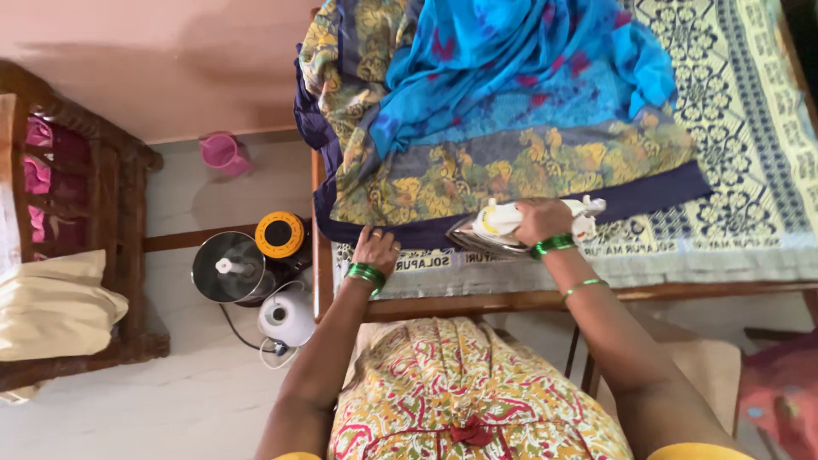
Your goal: The person irons a patterned blue and gold fabric on a wooden table. They repeatedly smooth the fabric with their hands and pass a white iron over it to remove wrinkles.
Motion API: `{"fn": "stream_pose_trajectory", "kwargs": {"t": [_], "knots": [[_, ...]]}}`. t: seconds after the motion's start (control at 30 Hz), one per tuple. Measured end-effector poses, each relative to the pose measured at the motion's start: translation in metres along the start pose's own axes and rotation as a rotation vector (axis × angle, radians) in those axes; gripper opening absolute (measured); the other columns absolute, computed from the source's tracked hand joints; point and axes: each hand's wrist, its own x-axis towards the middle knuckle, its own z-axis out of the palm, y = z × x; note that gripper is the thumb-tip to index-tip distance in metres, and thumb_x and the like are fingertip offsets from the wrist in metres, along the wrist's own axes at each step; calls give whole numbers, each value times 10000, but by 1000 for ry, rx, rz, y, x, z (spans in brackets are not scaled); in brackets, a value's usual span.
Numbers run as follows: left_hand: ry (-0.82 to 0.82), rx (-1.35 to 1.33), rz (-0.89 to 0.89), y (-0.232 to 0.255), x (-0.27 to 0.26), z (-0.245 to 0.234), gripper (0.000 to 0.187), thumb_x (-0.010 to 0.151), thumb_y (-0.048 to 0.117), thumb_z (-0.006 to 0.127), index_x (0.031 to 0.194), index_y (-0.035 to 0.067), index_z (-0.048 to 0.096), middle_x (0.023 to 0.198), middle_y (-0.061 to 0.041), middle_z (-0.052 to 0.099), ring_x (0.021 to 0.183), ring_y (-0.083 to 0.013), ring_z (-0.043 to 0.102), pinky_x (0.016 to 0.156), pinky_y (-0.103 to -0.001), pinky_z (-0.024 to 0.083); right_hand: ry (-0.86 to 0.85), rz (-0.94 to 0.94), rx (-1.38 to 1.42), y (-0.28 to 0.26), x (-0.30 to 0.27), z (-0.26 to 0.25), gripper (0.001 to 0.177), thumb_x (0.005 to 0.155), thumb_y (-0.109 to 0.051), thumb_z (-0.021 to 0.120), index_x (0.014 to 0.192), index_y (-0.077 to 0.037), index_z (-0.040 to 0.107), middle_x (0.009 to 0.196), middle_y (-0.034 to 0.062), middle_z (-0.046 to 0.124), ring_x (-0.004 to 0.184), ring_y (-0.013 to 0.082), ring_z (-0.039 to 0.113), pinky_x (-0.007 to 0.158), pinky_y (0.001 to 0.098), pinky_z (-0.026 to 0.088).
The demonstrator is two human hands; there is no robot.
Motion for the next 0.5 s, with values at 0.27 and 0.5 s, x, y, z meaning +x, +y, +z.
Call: {"fn": "stream_pose_trajectory", "kwargs": {"t": [0.27, 0.5], "knots": [[-109, -98, 27, 12, -17, -8, 120, 802, 136, 625, 781, 89, 733, 791, -96, 640, 870, -306, 663, 1040, -558, 427, 83, -40, -8, -31, -3, -2, 151, 690, -275, 760, 820, -197, 756, 828, 72, 747, 766, 283, 717, 695, 436, 564], [-10, -118, -116, -3, -36, -23, 188, 777, 148, 659, 919, 106, 775, 802, -85, 652, 791, -288, 665, 1028, -551, 433, 51, 56, -20, -25, 1, -4, 248, 679, -352, 796, 866, -192, 774, 834, 82, 752, 742, 302, 714, 681, 445, 570]]}}
